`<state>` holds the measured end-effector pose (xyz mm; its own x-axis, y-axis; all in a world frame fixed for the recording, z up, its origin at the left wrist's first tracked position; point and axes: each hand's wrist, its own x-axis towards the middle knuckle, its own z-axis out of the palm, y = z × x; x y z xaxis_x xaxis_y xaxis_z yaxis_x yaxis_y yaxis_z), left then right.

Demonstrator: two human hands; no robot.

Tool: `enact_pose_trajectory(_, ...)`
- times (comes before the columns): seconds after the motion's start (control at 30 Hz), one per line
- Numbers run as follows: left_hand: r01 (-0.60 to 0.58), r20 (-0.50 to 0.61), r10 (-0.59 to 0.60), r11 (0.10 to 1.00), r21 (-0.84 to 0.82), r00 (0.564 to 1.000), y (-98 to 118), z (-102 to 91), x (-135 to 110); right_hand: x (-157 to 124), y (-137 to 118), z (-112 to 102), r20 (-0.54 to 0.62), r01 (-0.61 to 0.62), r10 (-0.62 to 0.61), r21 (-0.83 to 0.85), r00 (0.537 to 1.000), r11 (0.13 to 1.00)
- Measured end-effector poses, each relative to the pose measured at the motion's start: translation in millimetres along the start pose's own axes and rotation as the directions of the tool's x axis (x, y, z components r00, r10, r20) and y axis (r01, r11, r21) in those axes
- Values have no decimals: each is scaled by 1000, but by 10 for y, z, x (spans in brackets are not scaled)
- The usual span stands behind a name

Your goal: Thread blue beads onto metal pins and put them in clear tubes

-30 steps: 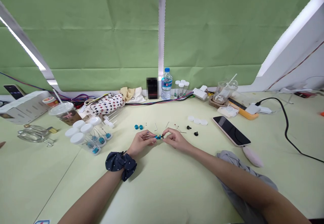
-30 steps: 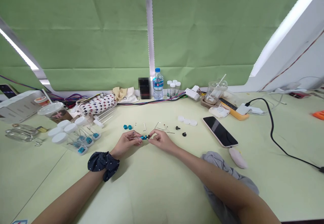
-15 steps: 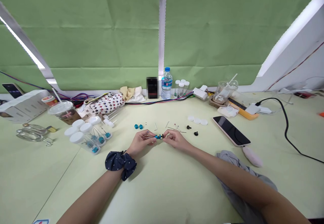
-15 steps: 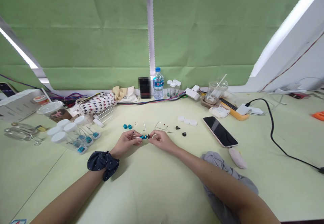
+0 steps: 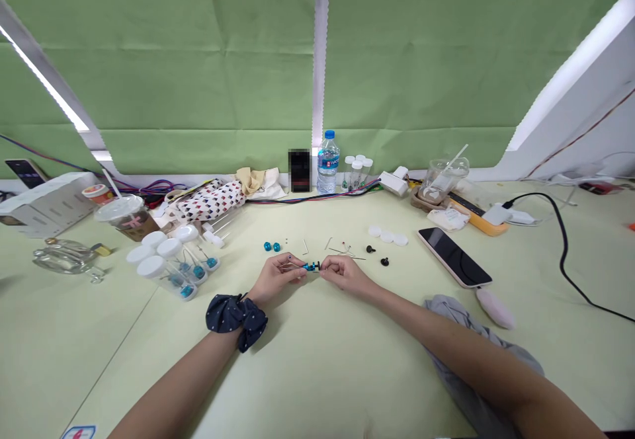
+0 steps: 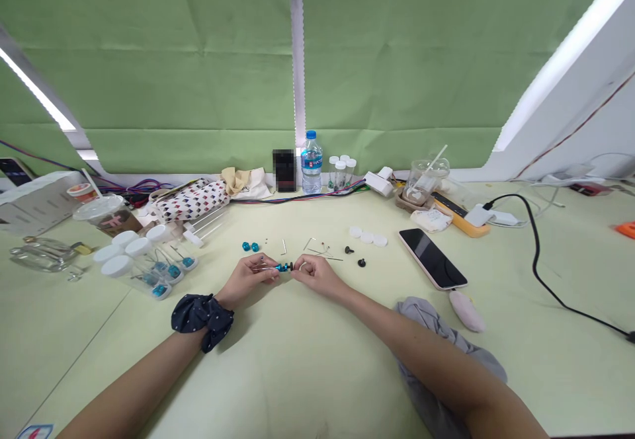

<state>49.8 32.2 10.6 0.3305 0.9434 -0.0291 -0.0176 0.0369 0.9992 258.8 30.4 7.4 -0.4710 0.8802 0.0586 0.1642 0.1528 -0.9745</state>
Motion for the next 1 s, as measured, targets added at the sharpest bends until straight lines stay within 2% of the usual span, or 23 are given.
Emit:
enact_pose_trajectory(0.57,-2,2,2,1000,-2,1000,19,3,-4,-3,25,-5,4,2,-2,37,1000,999)
enact_pose_trajectory(0.8,3,-8,-3,1000,3,1000,25,7,0,6,28,8,-6,3,-3,-16,1000,1000)
enact_pose_trajectory(1.0,3,-1,-3,1000,3,1000,35,9,-6,-8,-21,1,-1,-2,2,35,1000,999)
